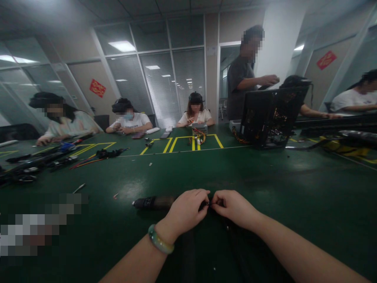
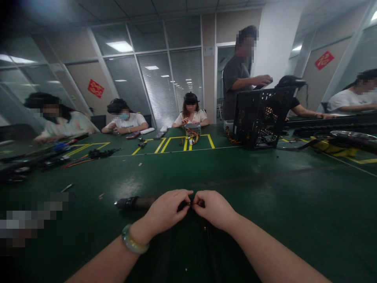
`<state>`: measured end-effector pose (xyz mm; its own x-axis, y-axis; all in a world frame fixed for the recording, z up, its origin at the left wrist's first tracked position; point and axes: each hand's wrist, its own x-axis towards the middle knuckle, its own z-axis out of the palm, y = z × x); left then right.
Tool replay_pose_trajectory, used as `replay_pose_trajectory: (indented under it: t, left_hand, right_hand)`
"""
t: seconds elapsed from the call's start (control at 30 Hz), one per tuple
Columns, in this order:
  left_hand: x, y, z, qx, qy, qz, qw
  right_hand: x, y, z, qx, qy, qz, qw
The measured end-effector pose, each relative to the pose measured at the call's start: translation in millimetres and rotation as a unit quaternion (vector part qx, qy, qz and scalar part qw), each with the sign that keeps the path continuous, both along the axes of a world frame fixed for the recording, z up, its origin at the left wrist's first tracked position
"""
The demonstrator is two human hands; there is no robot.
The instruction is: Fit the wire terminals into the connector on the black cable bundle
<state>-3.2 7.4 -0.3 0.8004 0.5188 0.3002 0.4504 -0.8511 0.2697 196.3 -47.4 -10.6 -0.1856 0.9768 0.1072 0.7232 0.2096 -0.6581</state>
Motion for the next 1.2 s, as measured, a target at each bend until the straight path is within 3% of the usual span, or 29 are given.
replay_pose_trajectory:
  t: [1.2]
  left_hand:
    - [-0.4, -1.3, -2.0, 0.000, -0.006, 0.018, 1.000]
  right_hand:
    - [0.6, -0.3, 1.2, -0.006, -0.008, -0.002, 1.000]
